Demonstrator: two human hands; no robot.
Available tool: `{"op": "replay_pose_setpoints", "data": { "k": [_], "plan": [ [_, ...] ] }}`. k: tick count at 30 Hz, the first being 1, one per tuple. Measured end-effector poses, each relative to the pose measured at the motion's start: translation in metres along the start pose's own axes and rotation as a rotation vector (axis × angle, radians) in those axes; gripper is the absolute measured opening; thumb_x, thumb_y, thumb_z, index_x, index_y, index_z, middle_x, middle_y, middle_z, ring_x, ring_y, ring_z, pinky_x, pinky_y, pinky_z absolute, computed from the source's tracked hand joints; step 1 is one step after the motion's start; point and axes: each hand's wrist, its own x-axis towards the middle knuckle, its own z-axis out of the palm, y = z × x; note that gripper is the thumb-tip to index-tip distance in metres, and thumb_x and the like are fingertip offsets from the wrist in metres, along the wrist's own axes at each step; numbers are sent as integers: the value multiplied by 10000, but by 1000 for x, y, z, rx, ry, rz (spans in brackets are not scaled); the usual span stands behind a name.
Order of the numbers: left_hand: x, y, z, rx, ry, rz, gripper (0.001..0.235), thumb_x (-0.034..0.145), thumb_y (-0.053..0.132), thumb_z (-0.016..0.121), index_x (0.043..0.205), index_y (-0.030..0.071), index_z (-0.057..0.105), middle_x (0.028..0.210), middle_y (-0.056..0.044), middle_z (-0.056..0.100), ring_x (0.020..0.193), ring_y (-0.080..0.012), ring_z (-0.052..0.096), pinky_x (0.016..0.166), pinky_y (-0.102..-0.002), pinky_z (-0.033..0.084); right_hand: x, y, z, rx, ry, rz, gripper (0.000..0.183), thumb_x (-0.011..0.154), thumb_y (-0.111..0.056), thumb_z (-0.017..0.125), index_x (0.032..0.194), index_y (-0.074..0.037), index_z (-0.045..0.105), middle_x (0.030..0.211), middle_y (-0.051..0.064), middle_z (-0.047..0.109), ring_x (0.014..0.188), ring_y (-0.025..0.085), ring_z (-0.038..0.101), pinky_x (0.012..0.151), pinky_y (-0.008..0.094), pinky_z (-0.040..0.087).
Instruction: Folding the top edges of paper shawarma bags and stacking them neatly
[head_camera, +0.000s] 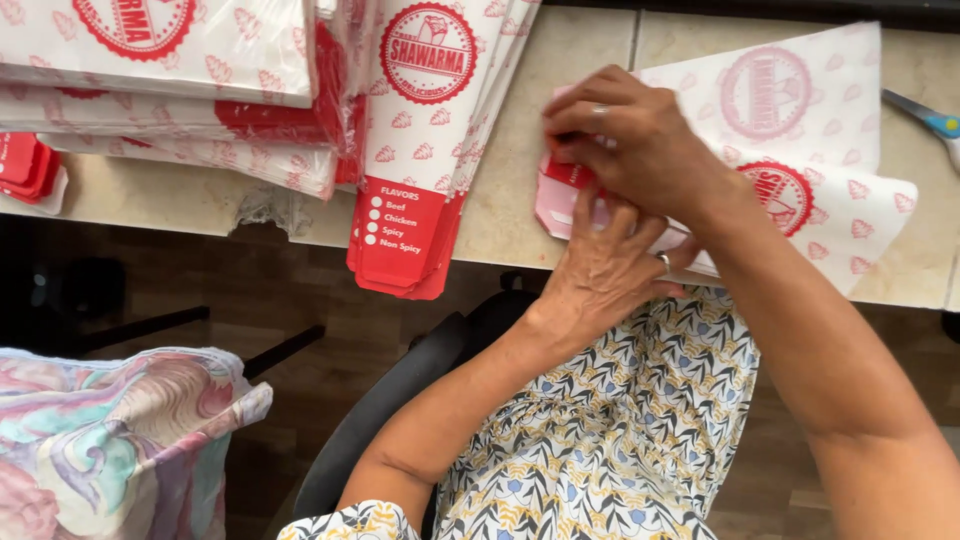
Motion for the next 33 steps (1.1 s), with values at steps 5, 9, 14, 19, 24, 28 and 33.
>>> {"op": "replay_pose_setpoints", "data": {
  "k": [5, 9, 14, 19, 24, 28, 33],
  "plan": [
    [2, -3, -9, 125, -14, 37, 849, 831, 913, 655, 1461, 404, 400, 1250, -71, 527, 1156, -323, 494, 1137, -602, 366, -51, 7, -31, -46, -10, 38, 187, 1001, 70, 752, 1182, 55, 706, 1219, 209, 684, 1094, 365, 607, 924, 440, 540],
    [-3, -5, -4, 195, -23, 68, 1068, 810, 1067, 645, 1512, 356, 268, 1293, -176, 464, 1221, -352, 505, 1153, -597, 331, -143, -4, -101, -191, 5, 292, 133, 1043, 102, 805, 1168, 75, 770, 1286, 249, 720, 1158, 346, 659, 1086, 421, 521],
    [-3, -6, -1, 170, -9, 76, 981, 852, 1020, 561, 1514, 348, 294, 1281, -154, 472, 1231, -360, 490, 1157, -601, 322, -215, 26, -126, -276, 55, 445, 158, 1074, 176, 867, 1191, 118, 778, 1302, 261, 744, 1243, 388, 700, 1169, 486, 490],
    [-1, -9, -7, 173, 32, 84, 1056, 770, 1053, 656, 1483, 344, 335, 1260, -146, 483, 1190, -335, 490, 1133, -591, 352, -91, 18, -61, -78, 48, 198, 184, 953, 92, 855, 1104, 76, 753, 1209, 250, 721, 1116, 361, 674, 1011, 430, 558],
    [-3, -5, -3, 76, -35, 47, 715, 915, 831, 550, 1496, 441, 400, 1240, -11, 531, 1178, -317, 474, 1106, -582, 373, -5, 11, -2, 56, -39, -25, 165, 933, 127, 753, 1034, 24, 672, 1138, 150, 691, 1030, 339, 597, 836, 425, 538],
    [-1, -7, -7, 174, 10, 78, 876, 854, 939, 622, 1508, 408, 379, 1274, -147, 462, 1182, -348, 495, 1128, -579, 373, -78, 14, -45, 61, 17, -6, 93, 1016, 32, 728, 1091, 67, 684, 1169, 217, 673, 1057, 370, 612, 920, 441, 528],
    [-2, -8, 0, 198, 8, 101, 1058, 804, 1060, 641, 1519, 368, 283, 1294, -227, 408, 1150, -368, 488, 1108, -588, 398, -242, 22, -135, -272, 210, 426, 204, 1100, 320, 883, 1219, 212, 756, 1309, 372, 733, 1200, 441, 683, 1088, 474, 561]
  ]
}}
